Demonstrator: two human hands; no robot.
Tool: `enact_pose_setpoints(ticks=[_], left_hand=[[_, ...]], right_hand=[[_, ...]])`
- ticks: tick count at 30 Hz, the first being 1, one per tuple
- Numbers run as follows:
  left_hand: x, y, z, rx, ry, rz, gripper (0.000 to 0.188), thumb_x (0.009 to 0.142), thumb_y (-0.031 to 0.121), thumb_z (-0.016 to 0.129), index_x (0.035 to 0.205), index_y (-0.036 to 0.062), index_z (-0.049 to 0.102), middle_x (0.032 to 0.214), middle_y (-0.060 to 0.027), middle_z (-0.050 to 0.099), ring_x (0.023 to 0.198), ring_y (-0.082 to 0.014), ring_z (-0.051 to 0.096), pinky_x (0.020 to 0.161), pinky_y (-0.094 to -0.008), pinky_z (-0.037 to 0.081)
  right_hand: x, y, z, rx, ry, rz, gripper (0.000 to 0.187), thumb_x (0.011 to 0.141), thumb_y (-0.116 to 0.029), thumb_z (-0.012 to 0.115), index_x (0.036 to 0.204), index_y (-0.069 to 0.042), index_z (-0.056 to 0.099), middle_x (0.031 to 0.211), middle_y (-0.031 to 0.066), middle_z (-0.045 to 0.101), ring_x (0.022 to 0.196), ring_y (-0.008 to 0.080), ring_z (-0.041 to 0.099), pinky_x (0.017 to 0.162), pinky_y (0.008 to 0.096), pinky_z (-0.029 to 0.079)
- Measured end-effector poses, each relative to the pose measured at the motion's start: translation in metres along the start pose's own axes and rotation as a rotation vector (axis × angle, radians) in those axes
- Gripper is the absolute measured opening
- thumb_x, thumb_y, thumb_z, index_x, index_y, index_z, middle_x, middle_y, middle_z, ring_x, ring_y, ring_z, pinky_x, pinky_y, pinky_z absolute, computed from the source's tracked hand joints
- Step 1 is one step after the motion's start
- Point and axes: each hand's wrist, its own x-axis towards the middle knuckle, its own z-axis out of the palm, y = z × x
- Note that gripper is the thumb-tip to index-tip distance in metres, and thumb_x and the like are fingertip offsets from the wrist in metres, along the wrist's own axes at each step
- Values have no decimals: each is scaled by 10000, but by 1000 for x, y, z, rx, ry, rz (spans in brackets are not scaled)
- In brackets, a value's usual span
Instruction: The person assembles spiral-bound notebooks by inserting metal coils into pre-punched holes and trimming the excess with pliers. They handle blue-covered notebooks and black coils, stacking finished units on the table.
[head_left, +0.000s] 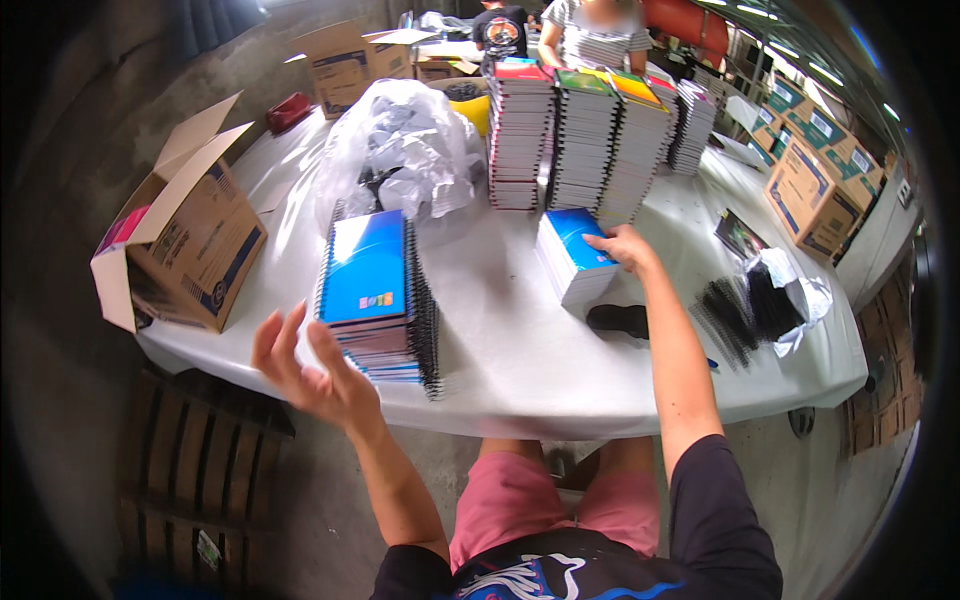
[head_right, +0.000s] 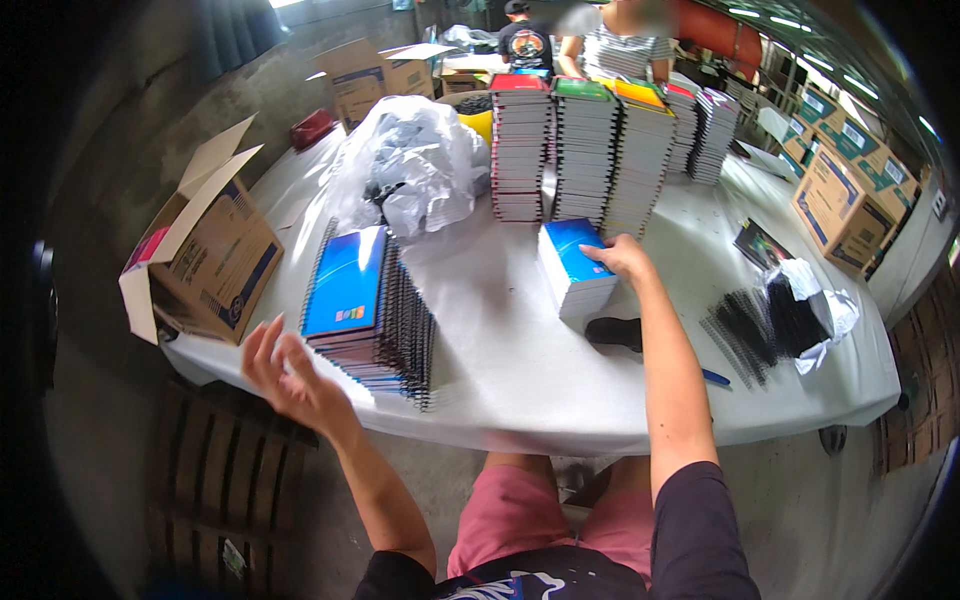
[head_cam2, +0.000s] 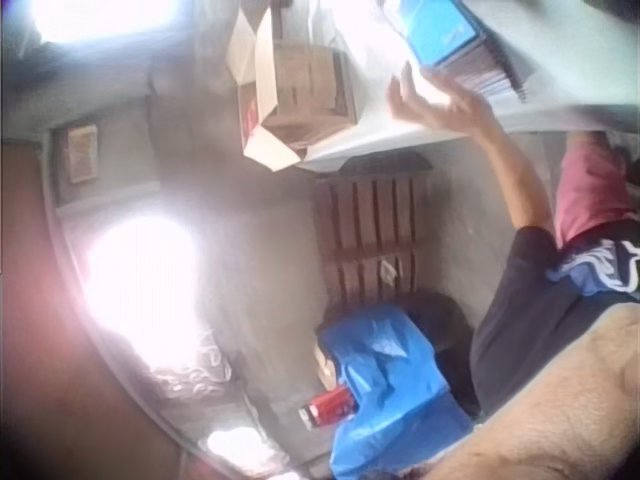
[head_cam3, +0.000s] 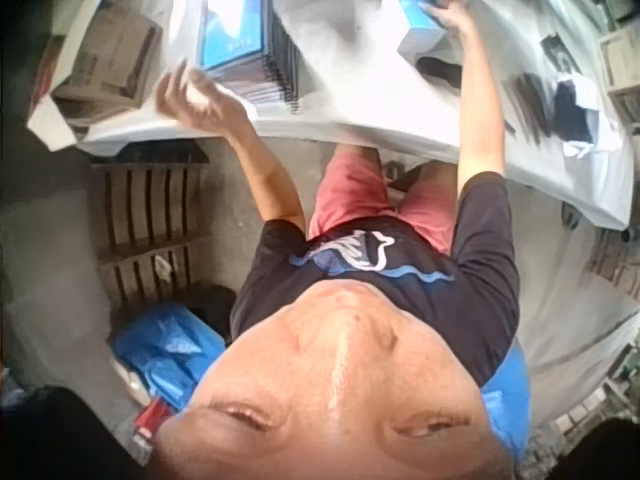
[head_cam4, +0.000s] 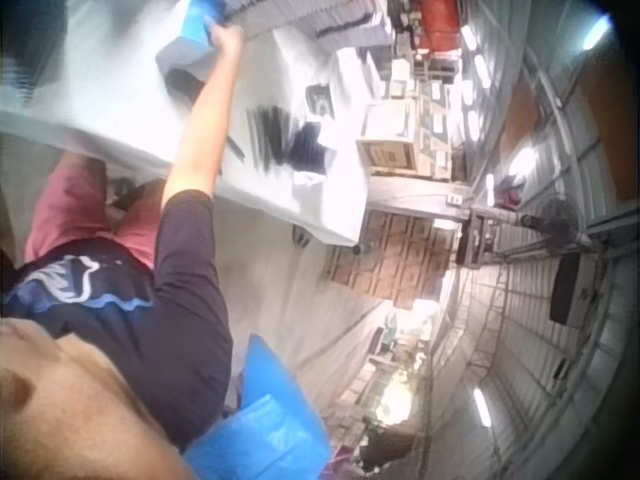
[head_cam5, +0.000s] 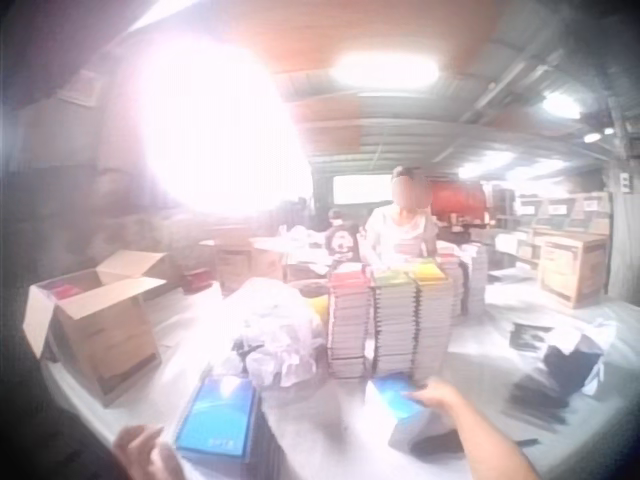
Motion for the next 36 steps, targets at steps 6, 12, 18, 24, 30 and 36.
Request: enact_pose_setpoints(ticks=[6, 12, 18, 24, 30, 36], left_hand=[[-19, 69, -5, -216, -41, 274, 134, 855, 129, 562, 930, 23, 595, 1072, -126, 479, 1014, -221, 502, 846, -381, 435], [-67, 102, 47, -392, -577, 1, 310, 791, 115, 644, 1065, -22, 593, 1049, -147, 560, 958, -230, 550, 807, -333, 445], [-153, 56, 155, -145, -1133, -149, 726, 865, 476, 543, 1383, 10, 338, 1420, -178, 356, 1323, -342, 304, 1078, -401, 255], [-168, 67, 187, -65, -1199, -79, 743, 857, 570, 485, 1393, 74, 352, 1468, -143, 283, 1348, -335, 265, 1068, -434, 261], [-176, 23, 213, -273, -892, -360, 643, 838, 450, 572, 1381, 154, 393, 1473, -102, 285, 1341, -339, 267, 1015, -524, 304], [-100, 17, 258, 103, -1502, -225, 939, 641, 466, 756, 1430, 251, 294, 1514, 5, 202, 1374, -381, 155, 1042, -592, 246]], right_hand=[[41, 35, -14, -152, 116, -89, 646, 595, -386, 823, 1005, 78, 639, 863, 175, 678, 795, 261, 658, 696, 411, 513], [-14, -14, 7, -353, 460, -67, 484, 627, -350, 805, 931, 1, 667, 840, 174, 680, 803, 247, 671, 733, 350, 515], [6, -1, 17, -40, 302, 63, 473, 609, -289, 843, 999, -105, 647, 1015, 94, 664, 952, 255, 636, 803, 386, 502], [7, 14, -7, 51, 315, -27, 430, 594, -176, 839, 954, -27, 657, 884, 118, 683, 805, 240, 663, 729, 352, 520], [-7, 14, -9, 477, 23, 25, 357, 678, -43, 752, 1000, 40, 624, 861, 105, 665, 699, 186, 623, 608, 325, 500], [-17, 21, -8, 599, 106, -36, 371, 687, 14, 735, 1035, 60, 615, 889, 147, 652, 745, 193, 631, 657, 309, 512]])
